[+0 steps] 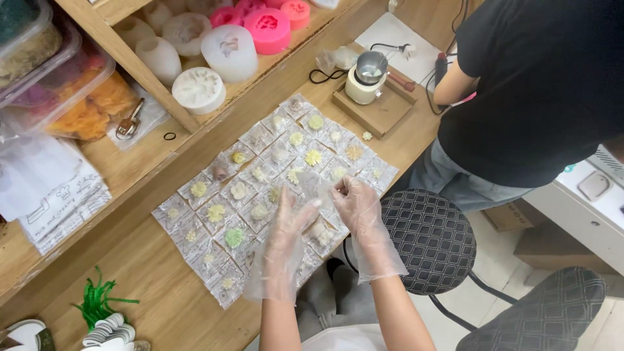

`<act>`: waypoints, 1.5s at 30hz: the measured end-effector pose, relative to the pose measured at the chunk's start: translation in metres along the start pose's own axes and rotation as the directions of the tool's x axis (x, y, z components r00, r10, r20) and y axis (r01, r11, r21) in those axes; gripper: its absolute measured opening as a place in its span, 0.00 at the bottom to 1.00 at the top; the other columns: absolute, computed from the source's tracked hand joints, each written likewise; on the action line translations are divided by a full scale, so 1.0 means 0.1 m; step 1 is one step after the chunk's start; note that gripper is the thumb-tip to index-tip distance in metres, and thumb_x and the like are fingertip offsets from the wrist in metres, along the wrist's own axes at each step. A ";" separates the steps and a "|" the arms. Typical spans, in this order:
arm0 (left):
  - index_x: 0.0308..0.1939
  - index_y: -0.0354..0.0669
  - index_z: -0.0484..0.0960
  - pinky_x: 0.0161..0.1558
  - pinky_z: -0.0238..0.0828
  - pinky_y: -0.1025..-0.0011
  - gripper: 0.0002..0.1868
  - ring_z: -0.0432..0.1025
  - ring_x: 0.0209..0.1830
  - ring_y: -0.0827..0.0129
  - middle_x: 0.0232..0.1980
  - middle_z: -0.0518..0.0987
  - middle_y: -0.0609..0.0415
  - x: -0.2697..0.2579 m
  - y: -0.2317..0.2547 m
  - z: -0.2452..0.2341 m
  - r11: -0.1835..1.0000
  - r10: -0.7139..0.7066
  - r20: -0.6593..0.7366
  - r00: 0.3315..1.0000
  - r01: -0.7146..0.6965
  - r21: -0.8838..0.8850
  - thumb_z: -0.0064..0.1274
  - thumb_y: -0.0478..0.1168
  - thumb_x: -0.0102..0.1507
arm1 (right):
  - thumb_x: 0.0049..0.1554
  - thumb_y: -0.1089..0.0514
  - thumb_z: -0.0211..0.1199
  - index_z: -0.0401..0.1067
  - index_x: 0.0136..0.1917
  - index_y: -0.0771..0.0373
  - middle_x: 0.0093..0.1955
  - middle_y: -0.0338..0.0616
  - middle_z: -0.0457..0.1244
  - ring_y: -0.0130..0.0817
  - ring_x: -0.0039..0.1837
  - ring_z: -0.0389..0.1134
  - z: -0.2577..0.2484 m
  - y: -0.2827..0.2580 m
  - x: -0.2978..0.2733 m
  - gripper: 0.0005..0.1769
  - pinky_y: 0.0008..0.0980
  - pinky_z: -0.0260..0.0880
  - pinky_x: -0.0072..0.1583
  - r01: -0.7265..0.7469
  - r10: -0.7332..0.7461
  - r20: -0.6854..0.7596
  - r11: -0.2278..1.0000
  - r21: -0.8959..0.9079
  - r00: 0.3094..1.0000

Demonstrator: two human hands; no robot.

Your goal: The person sits at a workshop table and packages small flower-shaped wax melts one at a time, placing each melt into a small clear plastic bag with a printed paper label and folding the bag closed, arranging the finished bags in a grid on the table.

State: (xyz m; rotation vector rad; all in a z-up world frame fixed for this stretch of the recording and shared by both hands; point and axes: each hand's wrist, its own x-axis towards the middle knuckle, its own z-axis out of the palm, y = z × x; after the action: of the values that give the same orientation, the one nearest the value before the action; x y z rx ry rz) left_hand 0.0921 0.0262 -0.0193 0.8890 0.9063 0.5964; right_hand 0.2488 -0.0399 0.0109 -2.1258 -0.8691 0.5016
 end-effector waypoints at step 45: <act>0.73 0.40 0.65 0.54 0.75 0.41 0.38 0.66 0.67 0.36 0.70 0.67 0.29 0.22 -0.40 -0.65 0.280 -0.104 -0.065 0.992 -0.034 -0.959 0.57 0.53 0.65 | 0.52 0.48 0.71 0.75 0.64 0.49 0.53 0.37 0.68 0.32 0.50 0.70 -0.22 0.62 0.79 0.26 0.37 0.70 0.53 0.006 0.014 0.522 0.999 -0.038 0.853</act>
State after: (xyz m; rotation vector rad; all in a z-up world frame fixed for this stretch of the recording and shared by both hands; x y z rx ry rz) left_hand 0.0506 0.0480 -0.0828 -0.3319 0.4679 1.0065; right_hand 0.3421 -0.0235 -0.0289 -2.0511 -1.1766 1.1093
